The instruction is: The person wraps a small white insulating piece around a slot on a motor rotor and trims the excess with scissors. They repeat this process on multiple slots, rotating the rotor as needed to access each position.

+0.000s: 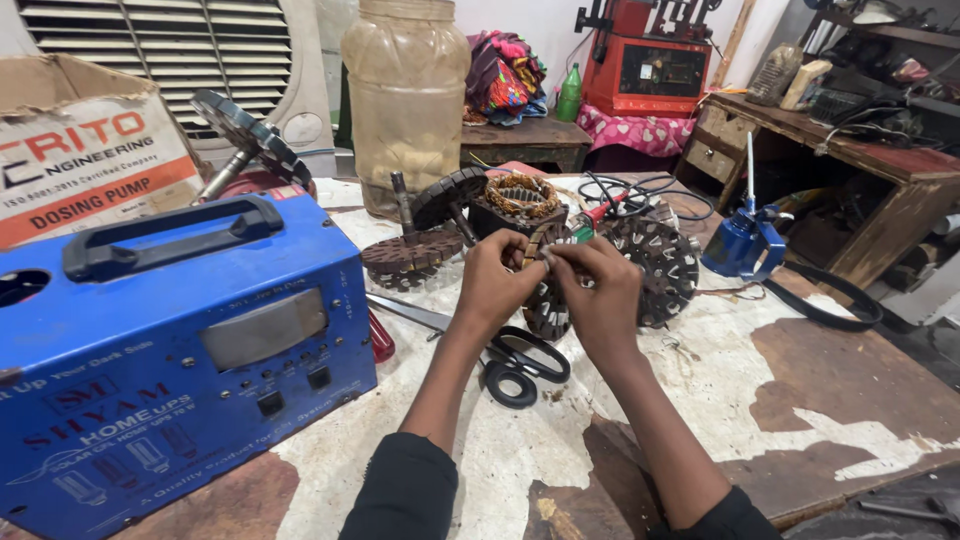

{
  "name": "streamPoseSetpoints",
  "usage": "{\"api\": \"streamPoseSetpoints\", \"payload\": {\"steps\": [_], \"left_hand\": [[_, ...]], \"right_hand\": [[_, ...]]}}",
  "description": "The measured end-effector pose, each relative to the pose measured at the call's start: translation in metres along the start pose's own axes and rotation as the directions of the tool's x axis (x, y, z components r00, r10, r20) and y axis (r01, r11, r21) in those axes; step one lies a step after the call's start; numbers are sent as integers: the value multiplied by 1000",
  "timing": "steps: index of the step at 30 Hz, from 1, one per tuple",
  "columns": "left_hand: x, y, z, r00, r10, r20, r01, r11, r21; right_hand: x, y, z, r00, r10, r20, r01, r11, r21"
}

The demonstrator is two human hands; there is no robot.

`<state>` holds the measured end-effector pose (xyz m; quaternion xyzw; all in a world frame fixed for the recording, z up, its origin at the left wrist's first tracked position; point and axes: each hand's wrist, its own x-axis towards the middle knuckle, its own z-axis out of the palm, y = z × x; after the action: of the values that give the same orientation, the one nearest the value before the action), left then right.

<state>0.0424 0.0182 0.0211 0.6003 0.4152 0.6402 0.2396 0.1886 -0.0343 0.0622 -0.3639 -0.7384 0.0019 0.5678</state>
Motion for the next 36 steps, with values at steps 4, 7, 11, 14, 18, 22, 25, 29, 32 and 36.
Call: {"api": "streamPoseSetpoints", "payload": {"steps": [4, 7, 11, 14, 18, 22, 25, 29, 32, 36], "left_hand": [[3, -16, 5, 982, 184, -50, -181, 982, 56], [5, -21, 8, 984, 179, -21, -174, 975, 141], [4, -14, 11, 1000, -15, -12, 15, 1000, -20], [4, -4, 6, 996, -88, 0, 87, 988, -130], [5, 4, -3, 998, -54, 34, 58, 987, -149], [5, 1, -12, 999, -44, 32, 48, 988, -149], [4, -7, -13, 997, -56, 48, 64, 977, -205], [8, -18, -8, 997, -4, 78, 27, 955, -295], [9, -20, -2, 998, -20, 63, 39, 946, -323], [1, -12, 15, 998, 21, -53, -33, 970, -241]], "right_hand": [[17, 8, 5, 990, -93, 106, 102, 991, -90], [39, 14, 3, 952, -221, 211, 245, 965, -97], [66, 16, -6, 914, 14, 406, 49, 988, -144], [74, 12, -5, 889, 179, 421, -79, 967, -243], [68, 8, -2, 869, 336, 365, -311, 942, -126], [54, 8, 5, 896, 304, 323, -308, 951, -42], [49, 12, 6, 902, 267, 340, -300, 953, 48], [52, 20, 2, 923, 128, 362, -141, 990, 10], [51, 21, -1, 921, 82, 381, -78, 997, -26], [48, 18, -6, 908, 75, 412, -83, 997, 0]]}}
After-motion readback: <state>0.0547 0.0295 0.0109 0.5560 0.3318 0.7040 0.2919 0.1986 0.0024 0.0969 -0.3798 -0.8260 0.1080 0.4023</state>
